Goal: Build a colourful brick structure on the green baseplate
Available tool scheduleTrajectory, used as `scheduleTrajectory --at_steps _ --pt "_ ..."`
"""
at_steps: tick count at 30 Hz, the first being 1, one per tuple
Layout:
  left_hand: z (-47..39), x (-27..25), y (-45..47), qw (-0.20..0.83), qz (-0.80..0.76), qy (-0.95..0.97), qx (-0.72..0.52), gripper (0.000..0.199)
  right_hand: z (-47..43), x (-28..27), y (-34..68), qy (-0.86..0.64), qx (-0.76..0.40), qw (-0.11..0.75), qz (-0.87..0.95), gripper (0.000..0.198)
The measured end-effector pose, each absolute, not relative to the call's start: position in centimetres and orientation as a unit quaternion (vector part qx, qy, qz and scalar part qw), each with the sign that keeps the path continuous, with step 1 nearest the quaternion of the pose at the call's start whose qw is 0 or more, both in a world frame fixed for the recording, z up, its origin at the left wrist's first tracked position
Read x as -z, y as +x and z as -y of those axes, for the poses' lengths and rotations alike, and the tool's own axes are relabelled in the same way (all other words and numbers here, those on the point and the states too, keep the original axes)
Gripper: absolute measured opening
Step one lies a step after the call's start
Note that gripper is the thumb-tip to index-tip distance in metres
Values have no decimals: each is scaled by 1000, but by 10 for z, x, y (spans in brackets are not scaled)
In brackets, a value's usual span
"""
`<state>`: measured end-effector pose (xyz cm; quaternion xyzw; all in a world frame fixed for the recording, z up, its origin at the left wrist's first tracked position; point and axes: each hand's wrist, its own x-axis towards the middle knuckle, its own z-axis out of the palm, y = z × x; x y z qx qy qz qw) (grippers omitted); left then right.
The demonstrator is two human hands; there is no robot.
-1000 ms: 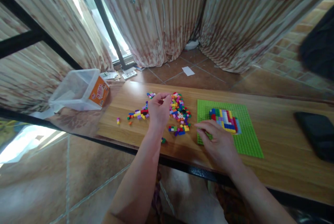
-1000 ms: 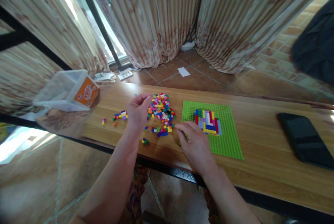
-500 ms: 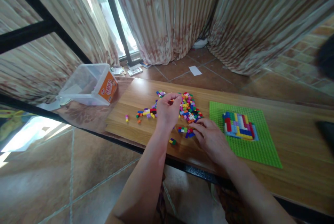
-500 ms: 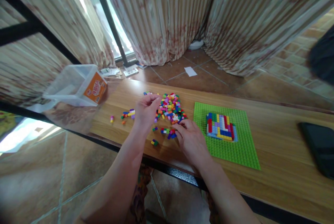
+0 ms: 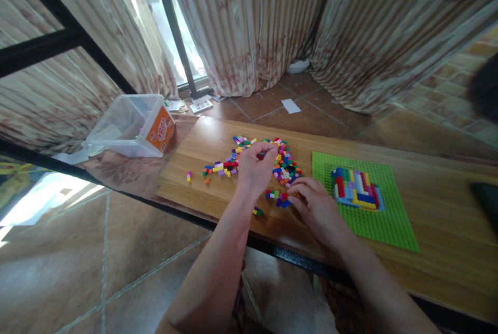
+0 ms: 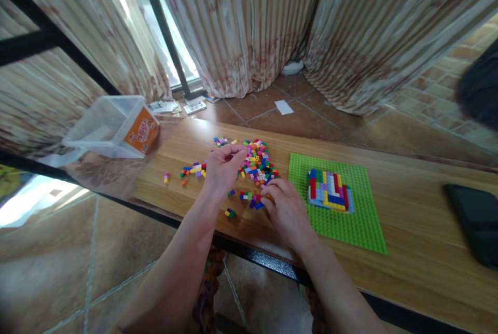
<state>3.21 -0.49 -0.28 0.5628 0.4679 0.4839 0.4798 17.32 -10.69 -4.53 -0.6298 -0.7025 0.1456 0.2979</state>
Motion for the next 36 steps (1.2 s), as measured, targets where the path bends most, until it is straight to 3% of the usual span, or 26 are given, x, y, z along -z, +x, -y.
scheduleTrajectory --at_steps 8,13,17,24,32,36 --pt "8 7 37 481 -455 616 -427 15 112 38 177 -623 -213 363 660 5" --pt "17 7 40 531 -403 677 -311 18 111 32 183 -631 -315 523 478 13" --pt "28 5 47 609 -319 667 -287 20 109 28 185 -582 -375 632 349 23" --pt "34 6 58 624 -300 656 -300 4 113 25 188 -595 -383 614 348 25" --pt "37 0 59 588 -308 693 -283 8 118 22 194 -609 -379 578 389 24" --pt "38 -2 62 620 -296 672 -277 7 122 19 196 -594 -400 586 379 27"
